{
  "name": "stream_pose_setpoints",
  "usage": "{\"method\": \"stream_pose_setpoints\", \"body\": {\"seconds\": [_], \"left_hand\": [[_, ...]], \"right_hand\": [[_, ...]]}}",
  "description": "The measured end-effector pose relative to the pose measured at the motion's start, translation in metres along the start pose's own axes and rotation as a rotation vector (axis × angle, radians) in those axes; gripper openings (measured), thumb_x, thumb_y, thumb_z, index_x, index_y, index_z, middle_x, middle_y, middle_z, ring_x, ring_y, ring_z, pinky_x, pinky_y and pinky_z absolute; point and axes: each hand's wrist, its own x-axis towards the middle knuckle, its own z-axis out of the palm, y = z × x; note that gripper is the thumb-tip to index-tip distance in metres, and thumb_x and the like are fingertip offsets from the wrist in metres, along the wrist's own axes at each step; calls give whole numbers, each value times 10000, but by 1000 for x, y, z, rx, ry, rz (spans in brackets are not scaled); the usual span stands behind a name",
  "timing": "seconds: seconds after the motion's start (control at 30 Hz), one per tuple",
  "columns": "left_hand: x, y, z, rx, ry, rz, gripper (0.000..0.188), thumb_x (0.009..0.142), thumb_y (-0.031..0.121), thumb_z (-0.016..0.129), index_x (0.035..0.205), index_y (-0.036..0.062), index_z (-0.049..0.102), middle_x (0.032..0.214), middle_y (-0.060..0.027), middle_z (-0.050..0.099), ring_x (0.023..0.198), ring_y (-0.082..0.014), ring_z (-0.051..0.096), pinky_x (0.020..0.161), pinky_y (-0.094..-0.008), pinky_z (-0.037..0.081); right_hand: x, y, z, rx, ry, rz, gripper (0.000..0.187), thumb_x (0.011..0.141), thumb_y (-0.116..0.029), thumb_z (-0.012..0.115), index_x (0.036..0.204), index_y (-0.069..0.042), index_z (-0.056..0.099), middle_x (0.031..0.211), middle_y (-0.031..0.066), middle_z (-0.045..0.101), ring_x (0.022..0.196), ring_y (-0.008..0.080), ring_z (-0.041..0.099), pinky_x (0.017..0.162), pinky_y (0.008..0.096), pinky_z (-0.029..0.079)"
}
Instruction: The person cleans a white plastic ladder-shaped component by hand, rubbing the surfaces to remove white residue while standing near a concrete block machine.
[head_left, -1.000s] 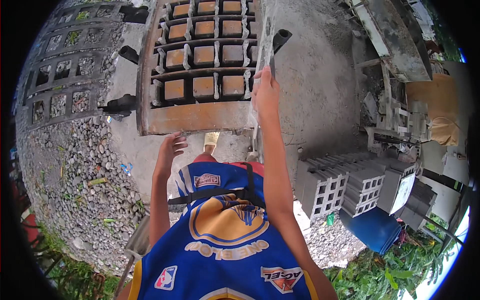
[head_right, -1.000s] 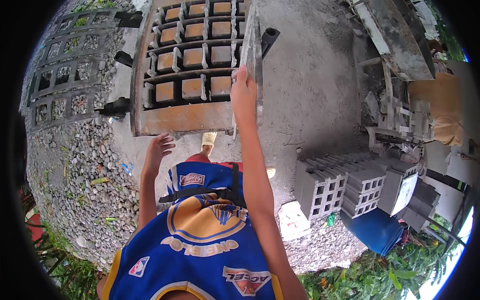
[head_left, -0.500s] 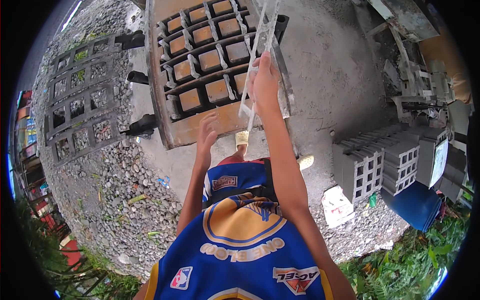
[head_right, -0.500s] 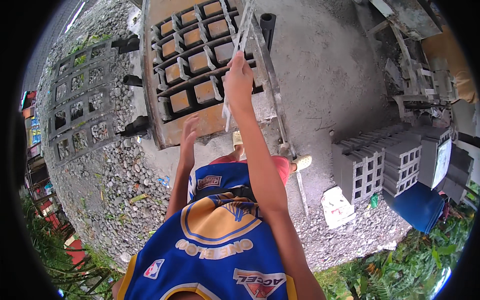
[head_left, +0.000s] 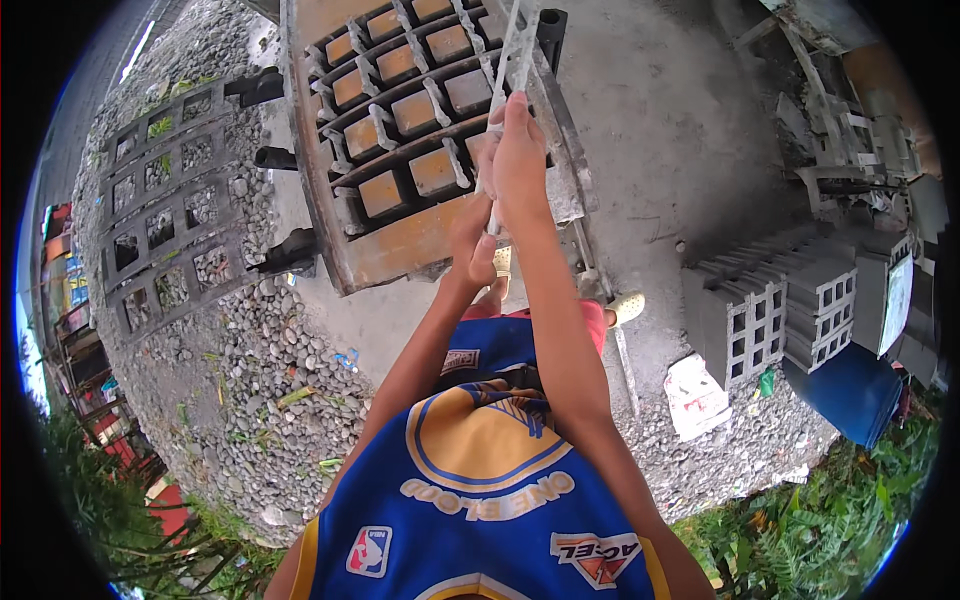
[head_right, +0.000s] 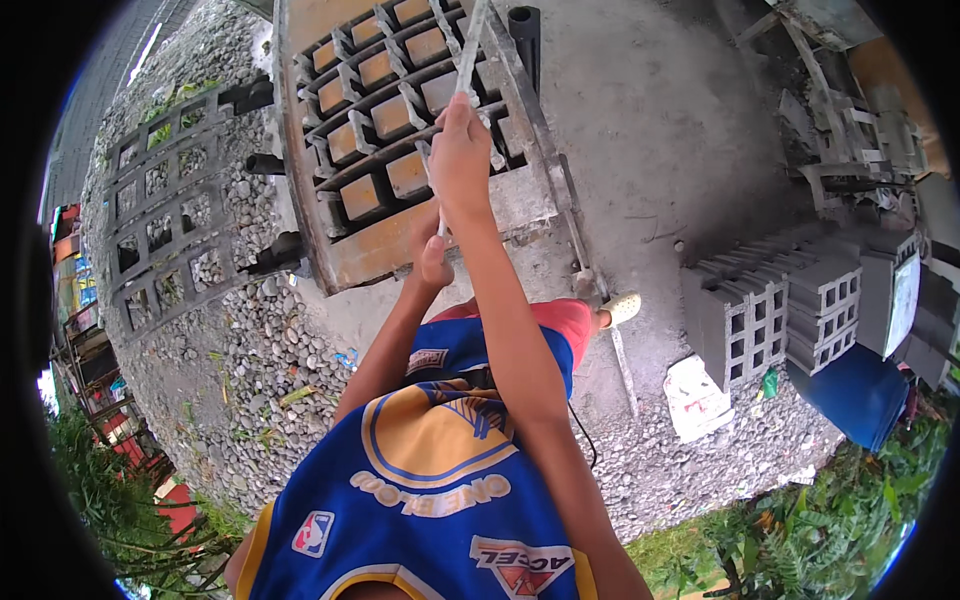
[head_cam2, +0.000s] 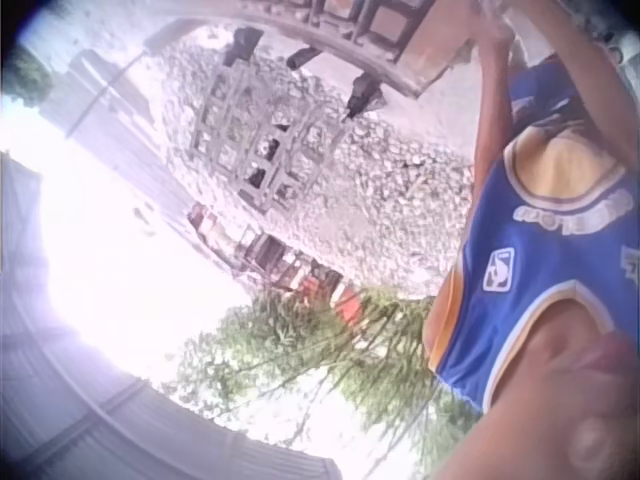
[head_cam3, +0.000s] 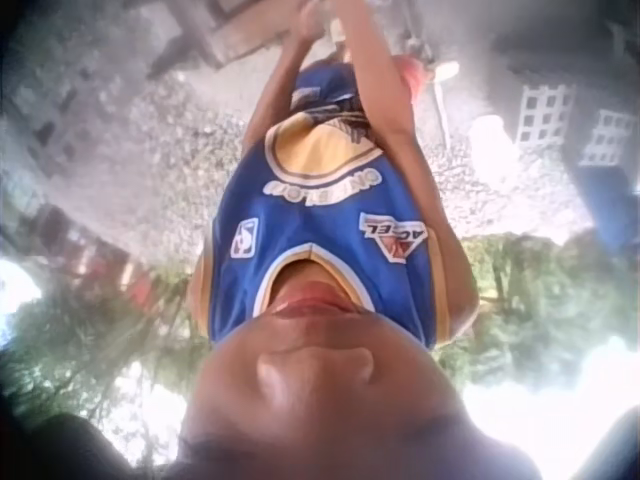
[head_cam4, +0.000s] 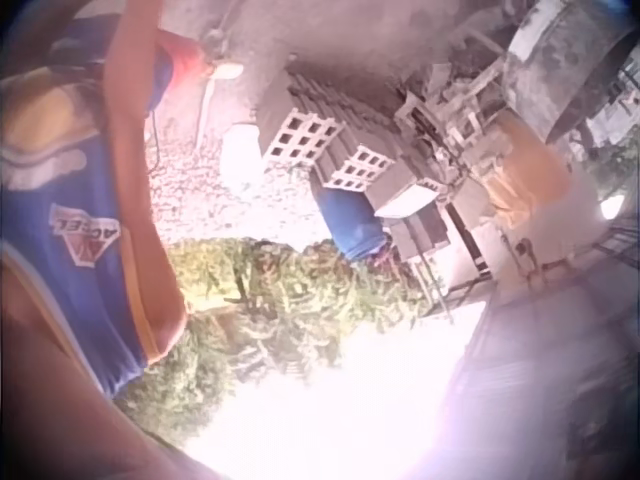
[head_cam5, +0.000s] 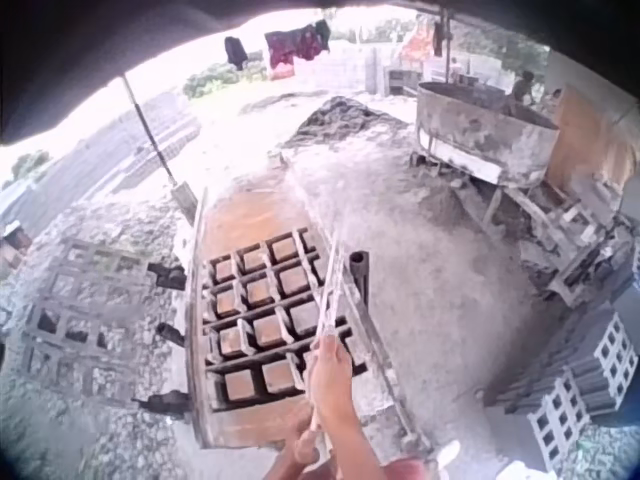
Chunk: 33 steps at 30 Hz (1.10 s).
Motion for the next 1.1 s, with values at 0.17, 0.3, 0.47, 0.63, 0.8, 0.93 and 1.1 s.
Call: {"method": "stream_pose_setpoints", "body": {"seconds": [0.17, 0.3, 0.47, 0.63, 0.8, 0.93, 1.1], "left_hand": [[-36, -40, -3, 84, -38, -184, 612, 797, 483, 294, 946, -62, 527, 710, -101, 496, 631, -180, 447, 562, -294, 321], [-30, -27, 5, 82, 37, -132, 459, 778, 421, 366, 690, -30, 366, 624, -130, 294, 589, -255, 311, 550, -366, 256], [-9, -1, -2, -4, -25, -76, 482, 780, 437, 375, 780, -43, 412, 689, -156, 348, 645, -271, 336, 594, -355, 285], [-17, -8, -11, 8, -82, -301, 582, 809, 450, 353, 1017, -81, 466, 864, -165, 510, 770, -231, 452, 705, -314, 336], [-27, -11, -19, 204, -148, -226, 399, 774, 372, 454, 671, -2, 361, 623, -125, 302, 588, -257, 300, 554, -359, 248], [-8, -7, -9, 1, -42, -108, 390, 763, 354, 450, 697, -21, 363, 638, -127, 286, 613, -254, 289, 558, -349, 254], [-18, -26, -24, 50, -89, -238, 392, 771, 358, 444, 719, -21, 360, 644, -113, 294, 628, -241, 294, 588, -353, 258]], "right_hand": [[18, 41, -28, 192, 35, 171, 352, 897, -476, 358, 764, -153, 393, 454, -61, 215, 307, 56, 176, 302, 228, 89], [17, 28, -29, 244, -6, 332, 346, 896, -487, 351, 766, -170, 394, 462, -70, 201, 322, 50, 166, 308, 226, 81], [-8, -13, -12, 259, -50, 104, 384, 893, -489, 355, 744, -135, 371, 441, -59, 195, 303, 56, 165, 287, 236, 95], [25, 42, -24, 354, -27, 280, 371, 889, -500, 351, 782, -145, 357, 449, -53, 213, 293, 64, 182, 281, 238, 104], [15, 29, -29, 463, -99, 344, 362, 897, -501, 330, 734, -188, 411, 462, -73, 201, 315, 52, 180, 300, 221, 104], [-7, -3, -19, 402, -78, 193, 369, 895, -507, 327, 744, -183, 418, 461, -69, 201, 316, 56, 182, 300, 224, 104], [21, 39, -23, 479, -78, 297, 365, 886, -522, 333, 775, -176, 366, 449, -59, 199, 302, 63, 172, 301, 239, 89]]}}
